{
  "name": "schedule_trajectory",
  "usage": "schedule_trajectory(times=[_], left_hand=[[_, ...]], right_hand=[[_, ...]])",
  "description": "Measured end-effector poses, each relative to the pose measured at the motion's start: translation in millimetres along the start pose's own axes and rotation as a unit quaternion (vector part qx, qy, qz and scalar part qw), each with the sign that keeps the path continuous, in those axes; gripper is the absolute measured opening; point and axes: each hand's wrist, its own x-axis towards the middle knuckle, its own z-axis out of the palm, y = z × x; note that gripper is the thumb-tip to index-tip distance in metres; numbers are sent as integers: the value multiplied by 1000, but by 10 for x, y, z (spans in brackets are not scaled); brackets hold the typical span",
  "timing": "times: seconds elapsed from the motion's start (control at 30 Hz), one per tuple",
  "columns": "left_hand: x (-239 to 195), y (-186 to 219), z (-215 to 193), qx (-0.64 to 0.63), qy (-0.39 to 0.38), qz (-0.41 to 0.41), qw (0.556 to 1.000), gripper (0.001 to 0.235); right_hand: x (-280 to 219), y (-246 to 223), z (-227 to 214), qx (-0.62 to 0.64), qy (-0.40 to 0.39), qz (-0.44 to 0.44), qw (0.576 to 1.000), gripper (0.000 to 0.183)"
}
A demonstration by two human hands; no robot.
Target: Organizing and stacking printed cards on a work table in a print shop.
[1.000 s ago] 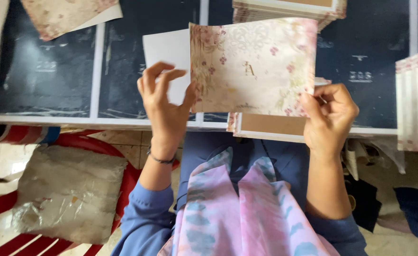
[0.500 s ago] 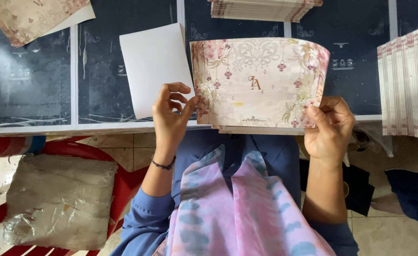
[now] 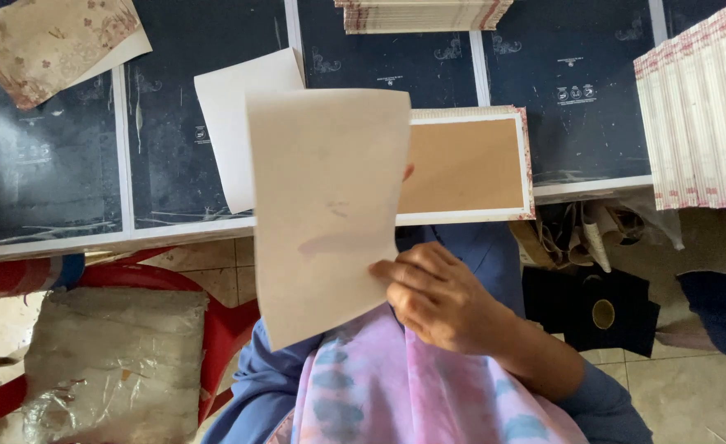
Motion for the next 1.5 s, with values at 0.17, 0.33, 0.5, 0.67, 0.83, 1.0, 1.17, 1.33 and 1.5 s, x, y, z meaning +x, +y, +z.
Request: schedule_trajectory(times=[0.17, 0.33, 0.5, 0.67, 0.83, 1.0, 1.17, 1.33, 1.5], left_hand=[[-304, -142, -99, -192, 8, -1, 981, 89], [-371, -325, 10, -332, 9, 5, 943, 85], [-433, -83, 115, -457, 137, -72, 876, 39], [-425, -80, 62, -368, 246, -128, 887, 30], [-516, -111, 202, -341, 189, -181, 903, 33], [-331, 433, -40, -121, -42, -97, 987, 97], [-257, 641, -768, 131, 78, 5, 988, 25], [-502, 366, -1479, 249, 200, 23, 947, 24], [-631, 386, -1656, 361, 248, 5, 899, 26]], right_hand=[[-72, 208, -213, 64, -3, 155, 986, 8], [34, 499, -302, -34, 53, 207, 976, 13], [-65, 743, -111, -66, 66, 222, 971, 23], [-380, 610, 49, 137, 96, 424, 890, 49], [-766, 672, -10, 82, 149, 432, 886, 22], [-1400, 862, -1033, 102, 149, 455, 872, 16], [-2608, 865, -2410, -7, -27, 629, 777, 21], [-4425, 1276, -2756, -384, 11, 668, 637, 41], [-5026, 2024, -2071, -607, -114, 648, 446, 13]])
